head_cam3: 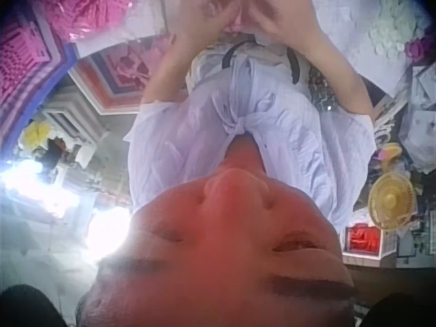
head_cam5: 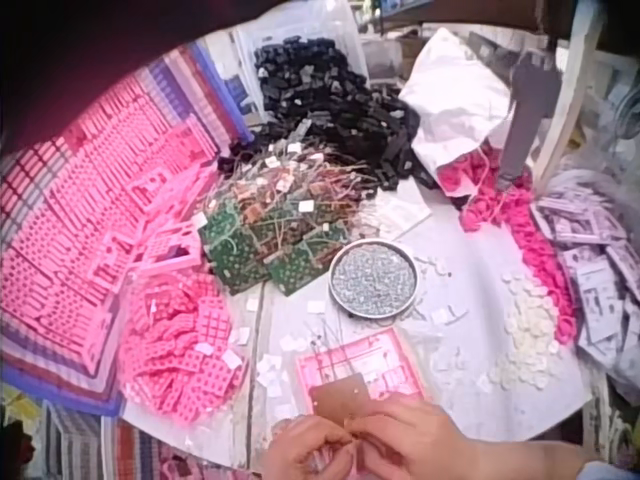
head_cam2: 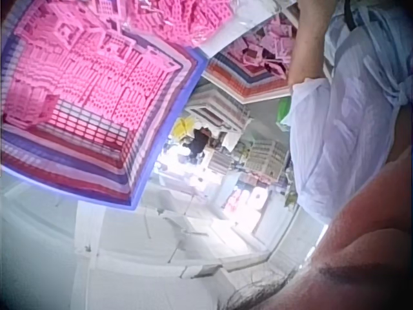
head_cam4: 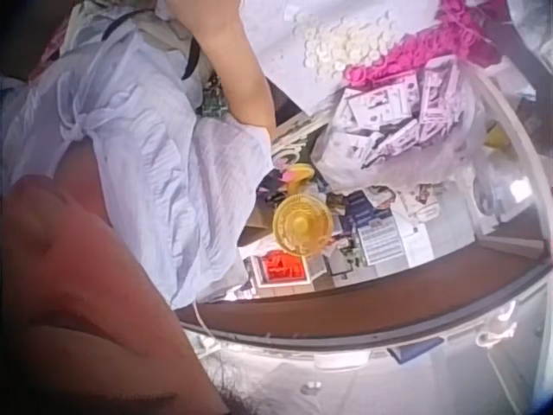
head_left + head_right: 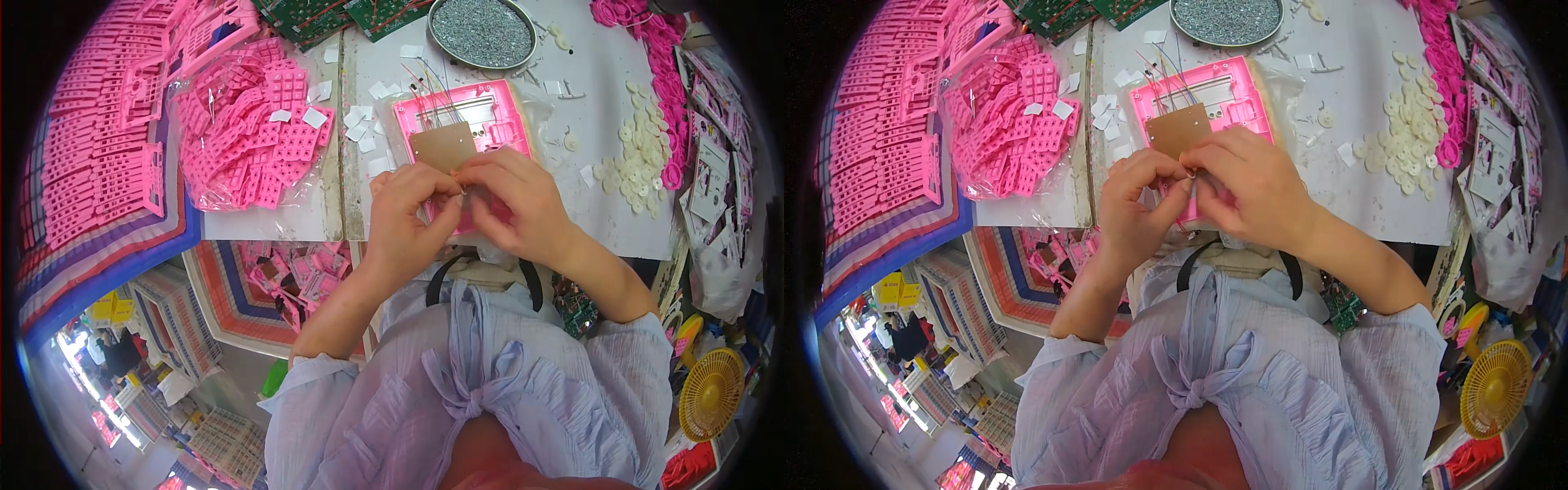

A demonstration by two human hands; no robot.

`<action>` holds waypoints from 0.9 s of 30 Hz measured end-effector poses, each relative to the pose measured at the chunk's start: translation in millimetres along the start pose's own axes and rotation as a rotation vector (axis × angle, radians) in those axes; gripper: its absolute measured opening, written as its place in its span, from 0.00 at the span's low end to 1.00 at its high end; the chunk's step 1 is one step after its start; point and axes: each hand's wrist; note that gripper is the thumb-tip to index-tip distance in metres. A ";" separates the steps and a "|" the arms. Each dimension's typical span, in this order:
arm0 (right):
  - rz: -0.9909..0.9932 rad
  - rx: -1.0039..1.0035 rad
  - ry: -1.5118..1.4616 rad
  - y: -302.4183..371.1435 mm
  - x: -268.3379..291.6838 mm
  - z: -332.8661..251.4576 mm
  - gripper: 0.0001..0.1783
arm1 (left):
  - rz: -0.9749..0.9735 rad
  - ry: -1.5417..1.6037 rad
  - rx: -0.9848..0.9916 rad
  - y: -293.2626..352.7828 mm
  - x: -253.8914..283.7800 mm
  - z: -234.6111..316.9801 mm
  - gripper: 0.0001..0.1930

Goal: Assembling the internal components and outer casing of a pink electronic toy bank.

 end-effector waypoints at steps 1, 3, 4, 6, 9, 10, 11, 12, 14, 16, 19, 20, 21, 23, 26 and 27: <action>-0.009 -0.047 -0.048 3.7 -0.9 -1.7 0.13 | 0.017 0.005 -0.008 1.4 -2.4 -0.3 0.07; -0.012 -0.115 -0.128 8.2 -4.4 0.1 0.13 | 0.039 -0.020 -0.038 1.9 -3.4 0.1 0.07; -0.007 -0.135 -0.160 10.8 -7.2 2.1 0.12 | 0.044 -0.049 -0.062 1.6 -2.8 1.0 0.07; 0.009 -0.146 -0.189 14.0 -10.8 4.8 0.12 | 0.041 -0.057 -0.086 1.5 -1.4 1.2 0.07; 0.041 -0.055 -0.137 14.5 -11.9 7.7 0.12 | -0.019 0.007 0.020 -0.9 5.2 -0.2 0.06; 0.045 0.016 -0.091 14.0 -11.7 8.3 0.12 | -0.056 0.030 0.133 -2.2 10.0 1.3 0.05; 0.050 0.088 -0.045 13.7 -11.7 8.4 0.12 | -0.092 0.054 0.246 -3.1 13.7 1.9 0.05; 0.040 0.120 -0.022 13.7 -12.0 7.9 0.12 | -0.110 0.160 0.300 -4.6 15.5 -0.1 0.04; 0.019 0.186 0.018 14.1 -12.9 5.5 0.12 | -0.143 0.370 0.408 -8.7 18.8 -5.5 0.04; 0.010 0.219 0.033 12.5 -13.0 4.9 0.13 | -0.160 0.636 0.603 -18.9 25.5 -0.8 0.05; -0.020 0.254 0.084 11.6 -12.6 6.0 0.13 | -0.248 0.702 0.623 -21.6 29.0 -9.3 0.05; -0.034 0.263 0.105 11.9 -12.3 6.8 0.13 | -0.287 0.668 0.585 -19.8 29.6 -11.9 0.05; -0.038 0.279 0.141 11.3 -11.6 8.3 0.13 | -0.304 0.524 0.469 -19.9 31.3 -10.4 0.05; -0.055 0.305 0.212 11.3 -11.2 11.9 0.12 | -0.332 0.244 0.243 -19.0 33.0 -6.9 0.06; -0.022 0.341 0.308 7.7 -12.0 9.3 0.12 | -0.260 0.036 -0.030 -14.0 24.5 -6.2 0.07; -0.029 0.338 0.309 8.5 -13.3 9.9 0.12 | -0.231 0.006 -0.093 -11.4 20.9 -9.2 0.08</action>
Point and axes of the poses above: each hand's wrist, its own y-axis away from the middle knuckle, its own x-axis out of the back of the hand, z = x × y, and after that the axes turned 11 degrees about -x, right-handed
